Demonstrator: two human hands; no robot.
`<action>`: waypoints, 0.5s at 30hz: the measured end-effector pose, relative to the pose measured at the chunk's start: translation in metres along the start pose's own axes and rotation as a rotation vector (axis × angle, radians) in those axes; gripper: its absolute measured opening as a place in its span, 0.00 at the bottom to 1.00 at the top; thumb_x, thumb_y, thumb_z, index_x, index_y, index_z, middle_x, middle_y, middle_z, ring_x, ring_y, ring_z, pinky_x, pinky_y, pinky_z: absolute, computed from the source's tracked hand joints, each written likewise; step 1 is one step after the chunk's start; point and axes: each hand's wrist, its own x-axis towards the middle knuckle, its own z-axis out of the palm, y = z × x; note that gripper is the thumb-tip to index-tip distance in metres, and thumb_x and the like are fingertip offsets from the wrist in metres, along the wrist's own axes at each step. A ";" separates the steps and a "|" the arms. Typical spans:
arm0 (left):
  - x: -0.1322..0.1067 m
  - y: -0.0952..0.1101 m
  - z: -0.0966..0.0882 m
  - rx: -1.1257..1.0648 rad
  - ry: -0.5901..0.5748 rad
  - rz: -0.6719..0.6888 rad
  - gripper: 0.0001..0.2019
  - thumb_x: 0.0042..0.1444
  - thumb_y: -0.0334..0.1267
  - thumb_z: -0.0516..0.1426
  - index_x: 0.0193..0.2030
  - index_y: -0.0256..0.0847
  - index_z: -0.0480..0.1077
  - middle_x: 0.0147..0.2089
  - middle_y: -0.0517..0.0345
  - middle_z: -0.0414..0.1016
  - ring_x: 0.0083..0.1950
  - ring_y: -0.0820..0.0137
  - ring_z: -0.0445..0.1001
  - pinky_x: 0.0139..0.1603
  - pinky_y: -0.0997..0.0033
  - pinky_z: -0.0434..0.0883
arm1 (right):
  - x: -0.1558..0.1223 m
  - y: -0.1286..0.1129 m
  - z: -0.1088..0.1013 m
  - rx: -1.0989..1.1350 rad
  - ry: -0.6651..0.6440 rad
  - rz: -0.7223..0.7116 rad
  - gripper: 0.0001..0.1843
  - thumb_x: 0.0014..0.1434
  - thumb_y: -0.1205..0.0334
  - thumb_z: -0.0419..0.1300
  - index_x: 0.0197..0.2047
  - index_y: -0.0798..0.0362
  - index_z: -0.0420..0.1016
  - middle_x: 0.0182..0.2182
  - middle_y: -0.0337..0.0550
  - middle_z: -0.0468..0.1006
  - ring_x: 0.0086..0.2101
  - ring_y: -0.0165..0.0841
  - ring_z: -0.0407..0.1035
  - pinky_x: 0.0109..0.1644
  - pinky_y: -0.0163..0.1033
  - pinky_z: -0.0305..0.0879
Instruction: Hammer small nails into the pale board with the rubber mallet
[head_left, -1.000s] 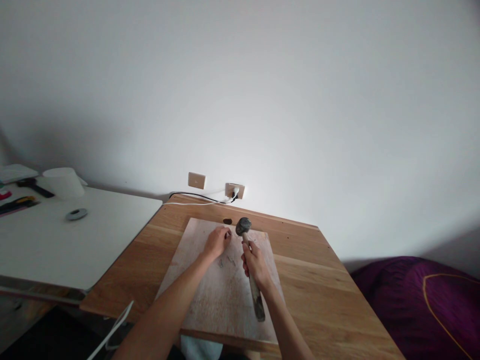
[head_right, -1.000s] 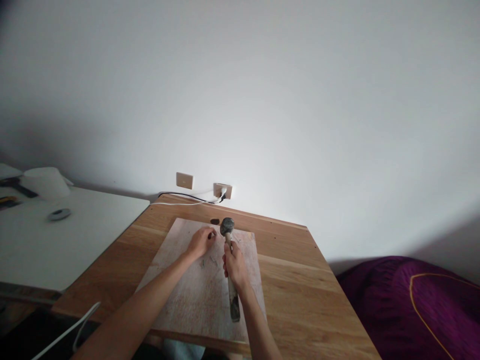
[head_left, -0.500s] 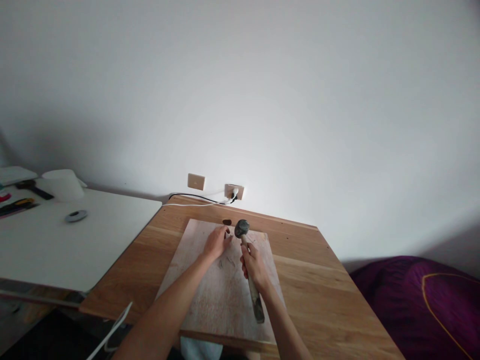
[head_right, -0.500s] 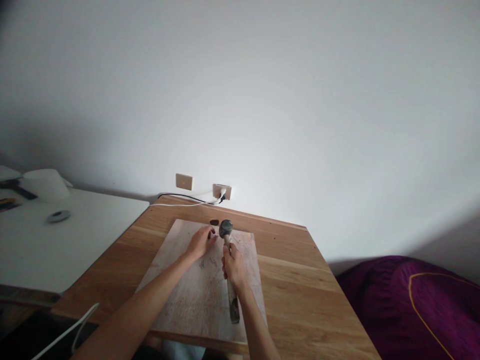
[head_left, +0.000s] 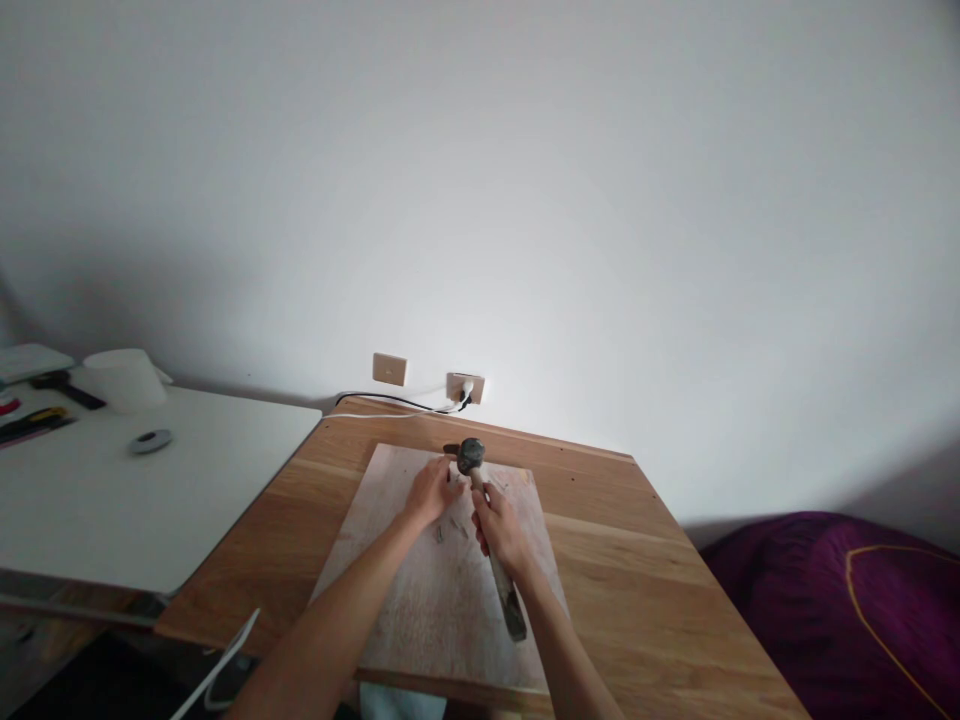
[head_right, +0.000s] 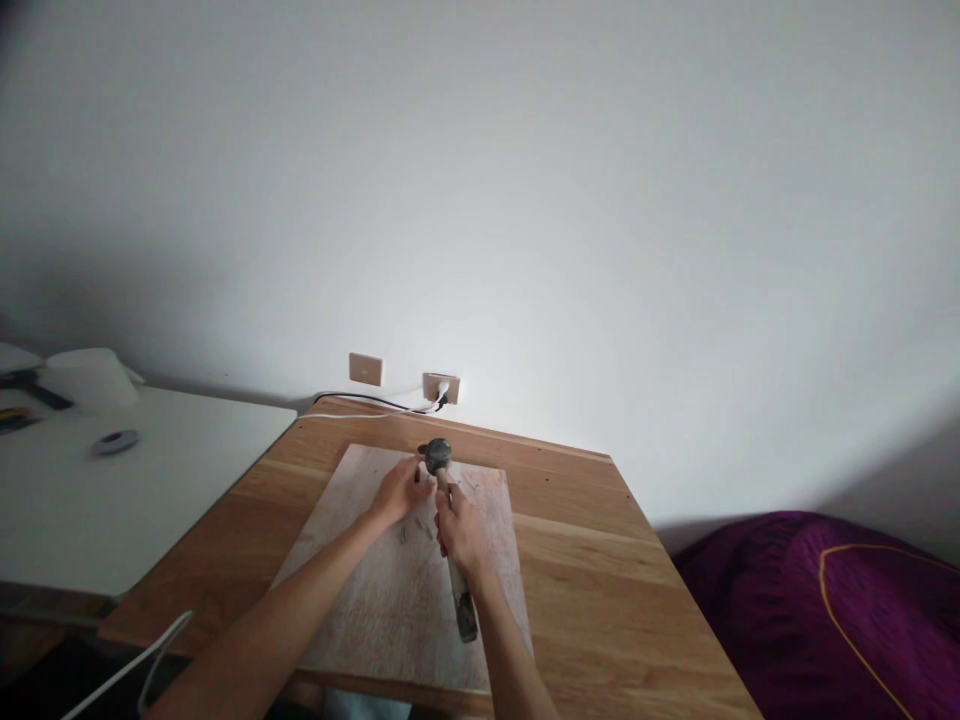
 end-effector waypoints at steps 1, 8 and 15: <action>0.000 -0.001 0.001 0.003 0.001 0.003 0.19 0.57 0.34 0.64 0.55 0.38 0.75 0.47 0.49 0.80 0.49 0.60 0.77 0.52 0.64 0.70 | 0.001 0.001 0.001 -0.013 -0.005 0.012 0.18 0.64 0.41 0.54 0.41 0.49 0.65 0.20 0.27 0.65 0.15 0.25 0.60 0.14 0.30 0.54; 0.002 -0.002 0.001 0.041 -0.023 0.002 0.06 0.61 0.36 0.60 0.39 0.38 0.78 0.41 0.53 0.78 0.43 0.64 0.75 0.46 0.67 0.69 | -0.003 0.018 -0.007 0.063 0.094 0.012 0.18 0.64 0.42 0.53 0.41 0.48 0.63 0.21 0.27 0.65 0.15 0.25 0.59 0.14 0.30 0.55; 0.003 -0.003 0.001 0.048 -0.043 -0.002 0.09 0.63 0.32 0.58 0.41 0.38 0.81 0.42 0.52 0.79 0.45 0.64 0.77 0.48 0.68 0.70 | -0.007 0.013 -0.017 0.054 0.110 0.008 0.20 0.62 0.39 0.54 0.41 0.48 0.64 0.21 0.28 0.65 0.15 0.26 0.61 0.15 0.30 0.55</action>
